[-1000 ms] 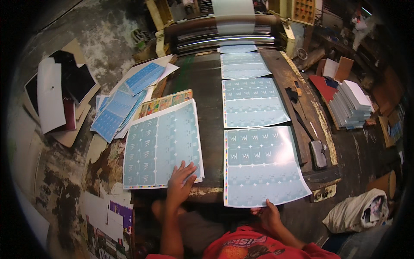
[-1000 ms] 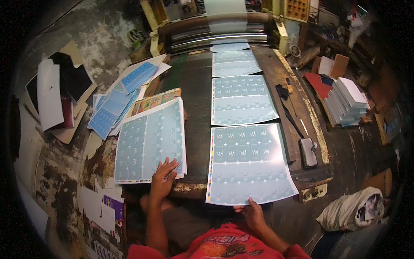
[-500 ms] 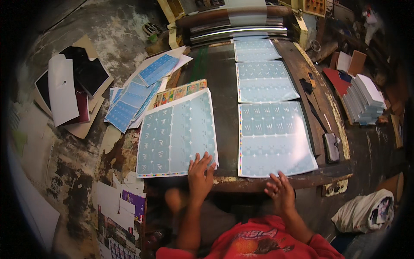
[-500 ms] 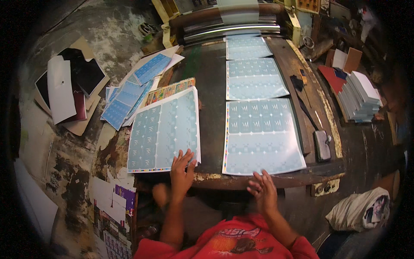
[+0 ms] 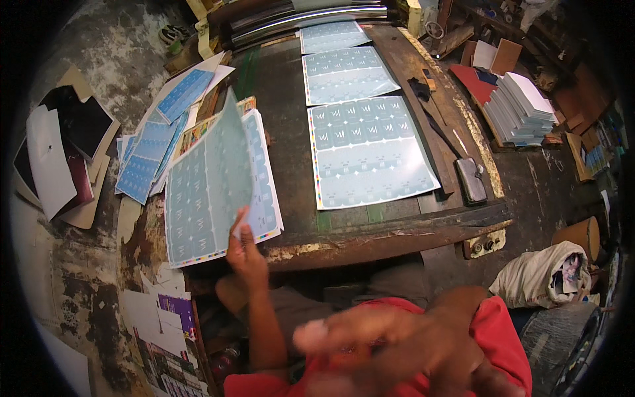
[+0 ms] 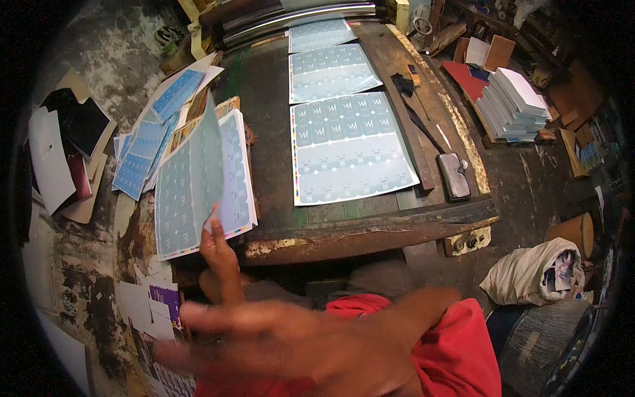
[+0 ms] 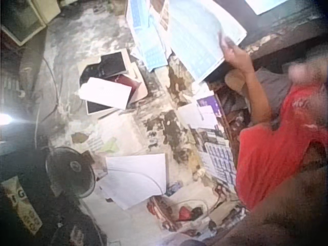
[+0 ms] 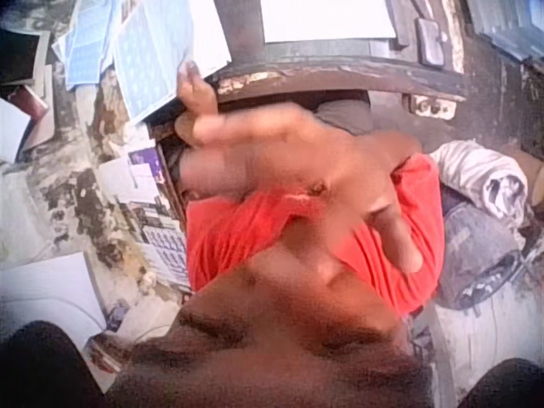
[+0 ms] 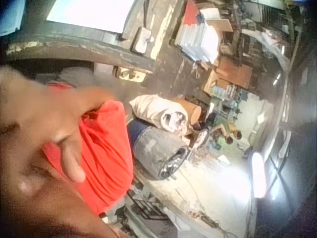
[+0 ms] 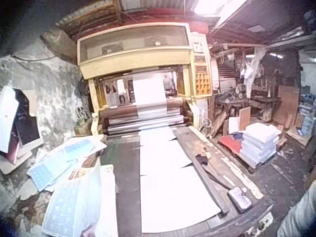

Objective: The person organizes printed paper sheets by picking them up from a pile and placing them in separate stacks on a work table next to a printing machine.

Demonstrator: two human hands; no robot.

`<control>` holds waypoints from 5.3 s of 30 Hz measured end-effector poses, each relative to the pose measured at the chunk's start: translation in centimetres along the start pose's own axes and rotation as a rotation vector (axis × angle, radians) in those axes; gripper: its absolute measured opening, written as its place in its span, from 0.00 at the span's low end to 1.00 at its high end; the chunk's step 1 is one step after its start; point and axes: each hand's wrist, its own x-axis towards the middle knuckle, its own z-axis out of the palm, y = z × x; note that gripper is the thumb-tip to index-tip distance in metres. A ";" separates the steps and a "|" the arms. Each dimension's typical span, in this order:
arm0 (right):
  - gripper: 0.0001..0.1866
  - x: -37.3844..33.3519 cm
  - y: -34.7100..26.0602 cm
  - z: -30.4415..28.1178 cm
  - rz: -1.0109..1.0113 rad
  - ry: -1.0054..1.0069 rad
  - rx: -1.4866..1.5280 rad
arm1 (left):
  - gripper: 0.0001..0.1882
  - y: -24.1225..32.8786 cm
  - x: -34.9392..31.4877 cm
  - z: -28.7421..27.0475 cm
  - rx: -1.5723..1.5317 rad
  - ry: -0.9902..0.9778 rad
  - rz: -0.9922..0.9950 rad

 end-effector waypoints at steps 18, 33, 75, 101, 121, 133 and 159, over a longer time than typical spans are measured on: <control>0.49 -0.8 0.0 -0.3 0.009 -0.012 0.164 | 0.09 -1.1 -9.2 1.6 0.116 -0.856 0.088; 0.64 -1.6 -1.5 1.9 0.305 0.129 0.584 | 0.08 -5.9 -7.4 2.6 -0.021 -0.953 0.027; 0.23 -16.8 2.6 -10.3 1.584 0.679 0.062 | 0.19 -1.8 0.1 -1.5 0.726 -0.381 0.211; 0.22 -27.5 -0.8 -11.3 1.590 1.159 0.152 | 0.59 -0.3 2.9 -1.3 1.085 -0.685 0.289; 0.39 -19.8 4.4 -14.3 1.472 1.000 0.084 | 0.10 0.6 -2.5 -1.2 0.377 -0.632 0.267; 0.23 -28.7 -7.8 -10.5 1.718 1.146 0.113 | 0.34 -1.3 1.3 -1.8 0.844 -0.357 0.364; 0.27 -27.6 -3.3 -10.2 1.454 1.317 -0.140 | 0.13 -2.3 2.2 -1.8 0.670 -0.177 0.207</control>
